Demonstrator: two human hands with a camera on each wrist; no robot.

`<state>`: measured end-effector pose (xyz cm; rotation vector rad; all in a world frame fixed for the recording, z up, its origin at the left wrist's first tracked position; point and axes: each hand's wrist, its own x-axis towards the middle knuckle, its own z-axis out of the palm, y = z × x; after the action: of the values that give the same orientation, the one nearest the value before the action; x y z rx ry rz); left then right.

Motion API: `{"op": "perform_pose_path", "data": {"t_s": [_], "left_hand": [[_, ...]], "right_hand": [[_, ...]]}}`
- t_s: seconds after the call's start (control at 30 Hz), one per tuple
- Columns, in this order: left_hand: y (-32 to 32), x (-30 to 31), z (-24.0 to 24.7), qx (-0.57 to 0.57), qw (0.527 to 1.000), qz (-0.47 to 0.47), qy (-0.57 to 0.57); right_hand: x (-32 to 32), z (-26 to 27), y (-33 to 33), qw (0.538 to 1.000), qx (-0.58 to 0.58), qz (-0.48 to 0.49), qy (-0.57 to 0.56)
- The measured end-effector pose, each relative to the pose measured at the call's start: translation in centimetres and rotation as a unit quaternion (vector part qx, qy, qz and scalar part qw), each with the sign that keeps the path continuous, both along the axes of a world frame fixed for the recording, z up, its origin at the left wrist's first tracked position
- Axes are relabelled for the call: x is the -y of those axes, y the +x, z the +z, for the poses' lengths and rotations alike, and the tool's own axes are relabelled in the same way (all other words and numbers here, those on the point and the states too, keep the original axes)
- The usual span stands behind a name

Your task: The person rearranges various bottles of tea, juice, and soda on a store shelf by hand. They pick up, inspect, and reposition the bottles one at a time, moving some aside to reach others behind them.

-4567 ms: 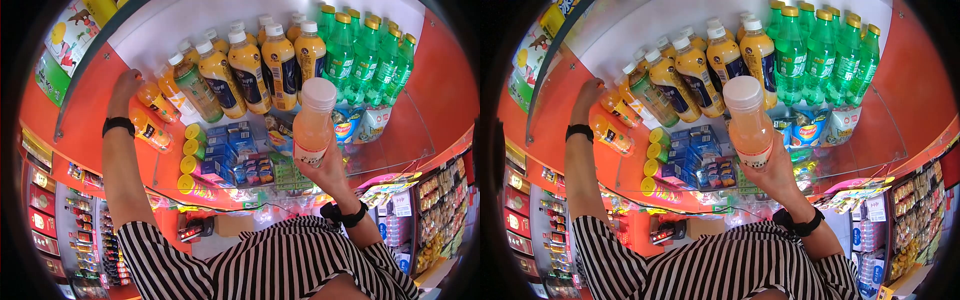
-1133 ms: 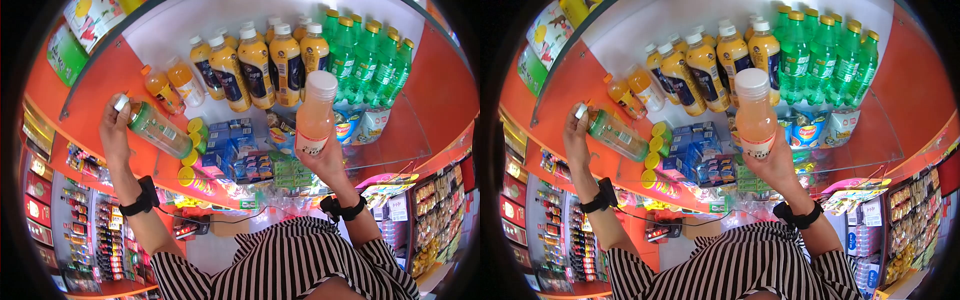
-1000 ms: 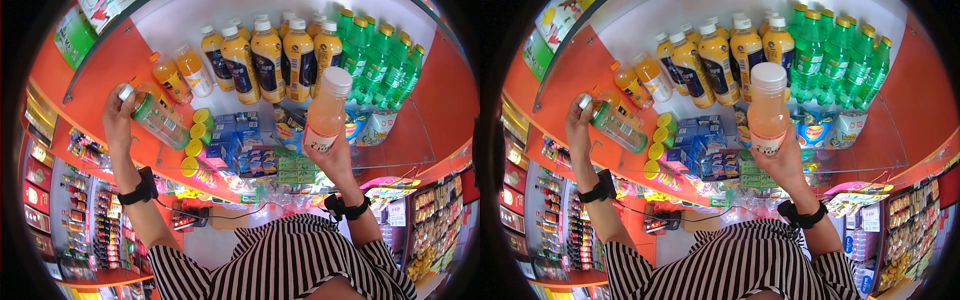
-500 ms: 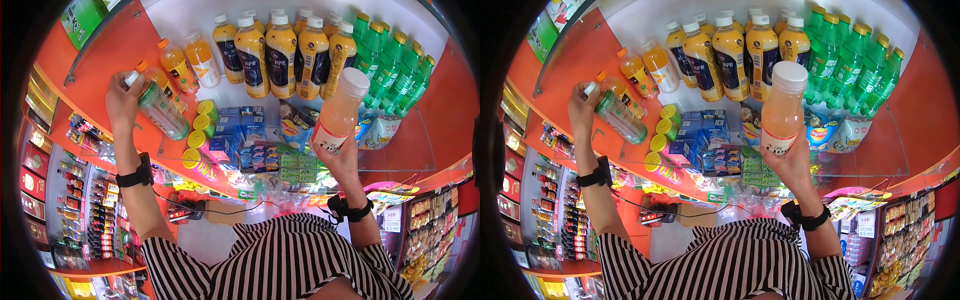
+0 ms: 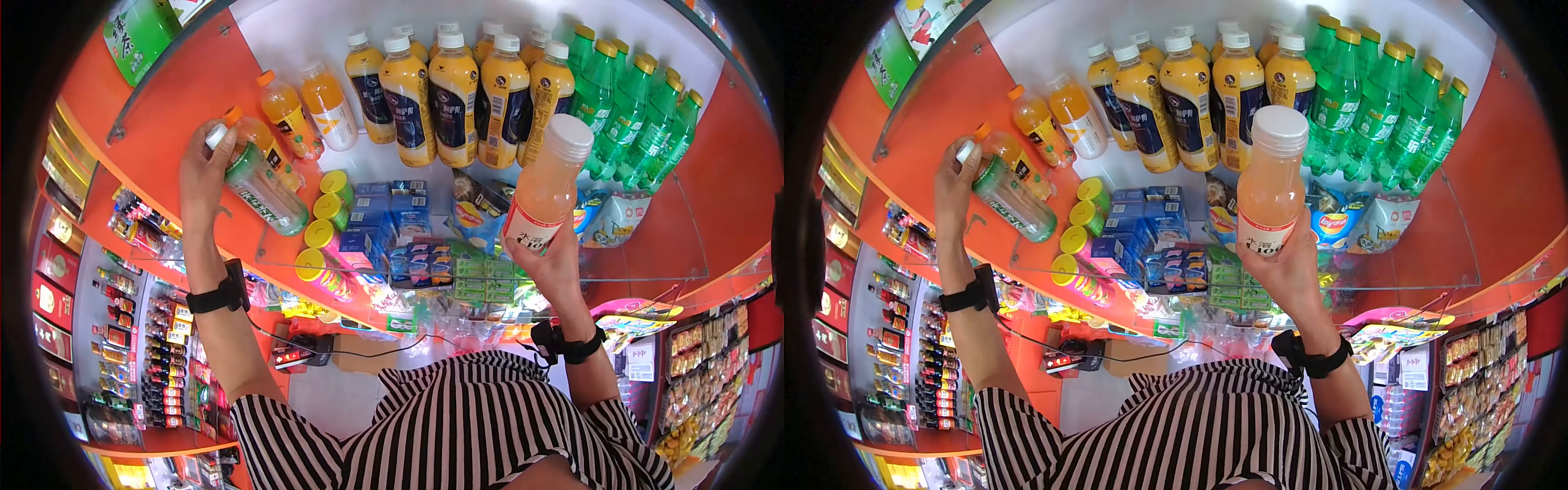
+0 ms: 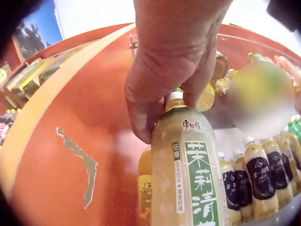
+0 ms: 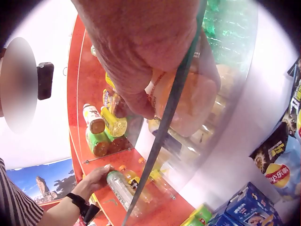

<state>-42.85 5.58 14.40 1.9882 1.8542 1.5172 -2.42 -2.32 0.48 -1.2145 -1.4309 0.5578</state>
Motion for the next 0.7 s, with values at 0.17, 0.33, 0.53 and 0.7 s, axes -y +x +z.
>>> {"op": "perform_pose_path", "data": {"t_s": [0.17, 0.33, 0.53, 0.7], "left_hand": [[-1.0, -0.2, -0.8, 0.115, 0.989, -0.087, 0.009], [-1.8, -0.1, -0.7, 0.134, 0.988, -0.071, 0.009], [-2.0, -0.4, -0.8, 0.144, 0.986, -0.079, 0.008], [-2.0, -0.7, -0.7, 0.123, 0.990, -0.072, 0.015]], "right_hand": [[0.0, -0.4, 0.1, 1.000, -0.003, 0.005, -0.008], [-0.2, -0.8, 0.2, 1.000, -0.006, 0.010, -0.005], [-0.3, -1.1, 0.3, 1.000, -0.021, 0.014, -0.018], [-0.5, -1.4, 0.4, 1.000, -0.018, 0.011, -0.006]]}}
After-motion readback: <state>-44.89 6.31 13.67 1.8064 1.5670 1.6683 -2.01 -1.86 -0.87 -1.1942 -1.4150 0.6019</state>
